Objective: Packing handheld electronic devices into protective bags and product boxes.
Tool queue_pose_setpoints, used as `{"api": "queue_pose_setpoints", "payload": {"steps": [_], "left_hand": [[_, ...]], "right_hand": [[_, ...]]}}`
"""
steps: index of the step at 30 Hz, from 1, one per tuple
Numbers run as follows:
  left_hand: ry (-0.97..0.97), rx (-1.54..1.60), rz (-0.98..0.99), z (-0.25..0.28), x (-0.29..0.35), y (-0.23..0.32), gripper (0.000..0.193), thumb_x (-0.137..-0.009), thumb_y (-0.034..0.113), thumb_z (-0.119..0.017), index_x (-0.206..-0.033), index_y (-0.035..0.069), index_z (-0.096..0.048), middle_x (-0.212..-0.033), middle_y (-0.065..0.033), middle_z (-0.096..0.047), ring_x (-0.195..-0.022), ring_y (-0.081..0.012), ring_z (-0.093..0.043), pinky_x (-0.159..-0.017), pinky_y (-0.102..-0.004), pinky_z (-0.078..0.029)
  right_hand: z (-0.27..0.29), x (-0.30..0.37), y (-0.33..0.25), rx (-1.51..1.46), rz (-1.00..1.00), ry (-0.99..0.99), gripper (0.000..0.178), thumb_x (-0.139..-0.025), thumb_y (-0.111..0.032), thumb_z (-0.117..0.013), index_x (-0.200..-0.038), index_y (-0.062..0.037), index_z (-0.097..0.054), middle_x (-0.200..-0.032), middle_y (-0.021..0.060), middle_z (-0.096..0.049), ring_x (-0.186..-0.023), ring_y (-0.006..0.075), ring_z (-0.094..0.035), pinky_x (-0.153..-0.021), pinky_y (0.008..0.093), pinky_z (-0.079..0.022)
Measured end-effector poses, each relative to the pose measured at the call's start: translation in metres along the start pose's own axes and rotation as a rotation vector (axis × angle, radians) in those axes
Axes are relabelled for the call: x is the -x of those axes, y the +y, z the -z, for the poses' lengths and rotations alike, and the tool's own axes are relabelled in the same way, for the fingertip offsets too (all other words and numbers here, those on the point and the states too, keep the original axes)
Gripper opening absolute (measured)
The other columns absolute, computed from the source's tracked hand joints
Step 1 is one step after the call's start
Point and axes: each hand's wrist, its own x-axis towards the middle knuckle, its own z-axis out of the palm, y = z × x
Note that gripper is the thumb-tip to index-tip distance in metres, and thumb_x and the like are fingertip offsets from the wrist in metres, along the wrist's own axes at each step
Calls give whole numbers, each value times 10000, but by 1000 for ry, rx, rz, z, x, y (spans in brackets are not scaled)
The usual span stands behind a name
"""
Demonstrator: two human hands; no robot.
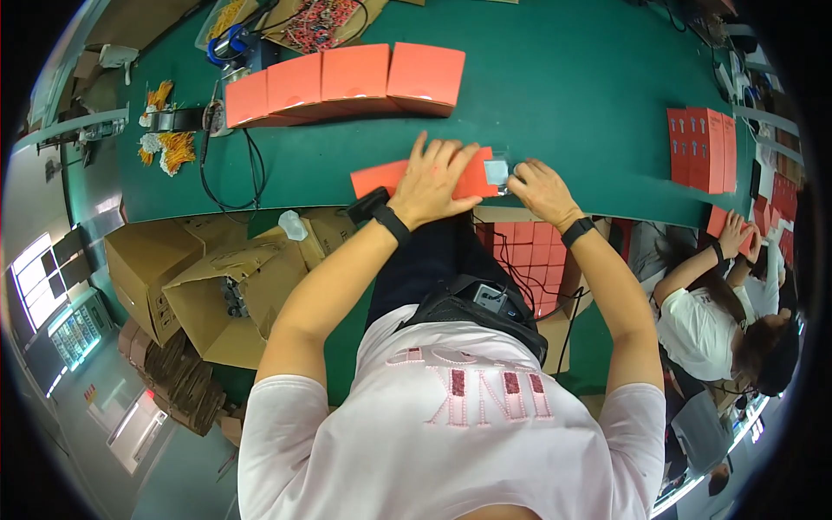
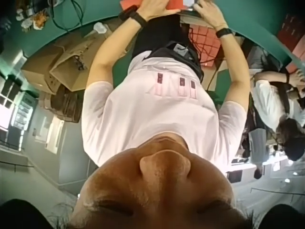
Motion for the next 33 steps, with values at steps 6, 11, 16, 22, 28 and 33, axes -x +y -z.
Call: {"api": "queue_pose_setpoints", "payload": {"steps": [6, 11, 16, 22, 28, 33], "left_hand": [[-101, -19, 112, -16, -19, 16, 1000, -608, 502, -851, -1403, 39, -461, -1309, -162, -515, -1283, -345, -447, -1130, -713, -189], [45, 267, -5, -13, -19, 1, 930, -624, 383, -819, -1403, 50, -438, -1351, -178, -482, -1330, -374, -410, -1173, -664, -156], [43, 437, 7, -14, -14, 13, 793, -647, 233, -696, -1383, 77, -449, -1330, -185, -470, -1346, -380, -390, -1195, -636, -130], [44, 428, -36, -20, -10, 4, 728, -679, 166, -650, -1382, 85, -480, -1306, -196, -451, -1326, -400, -402, -1184, -646, -169], [-82, 500, 6, 3, -5, 6, 734, -706, 149, -709, -1403, 94, -484, -1316, -192, -447, -1344, -400, -396, -1178, -626, -220], [-5, 61, 58, -5, 5, -3, 869, -673, 287, -857, -1430, 111, -467, -1327, -175, -453, -1311, -382, -428, -1183, -570, -243]], "right_hand": [[-14, 32, -1, 56, -149, 24, 102, -840, -93, -597, -912, -104, -526, -844, 100, -517, -877, 288, -599, -979, 447, -486], [20, 32, -17, -68, -394, 43, 215, -852, -109, -648, -1053, -54, -596, -952, 128, -575, -918, 318, -586, -883, 410, -468], [42, 0, -31, -41, -472, 72, 315, -863, -111, -644, -1168, -45, -603, -987, 100, -603, -925, 295, -596, -848, 399, -459], [26, -11, -19, 68, -412, -125, 330, -887, -103, -613, -1210, -38, -616, -958, 84, -597, -888, 260, -593, -816, 375, -452], [5, -3, -21, -11, -351, -28, 191, -905, -92, -593, -1081, -24, -623, -914, 91, -567, -876, 264, -592, -809, 397, -457], [5, -3, -19, -158, -526, 77, 126, -893, -75, -613, -1004, -16, -603, -955, 105, -558, -921, 277, -581, -827, 409, -458]]}}
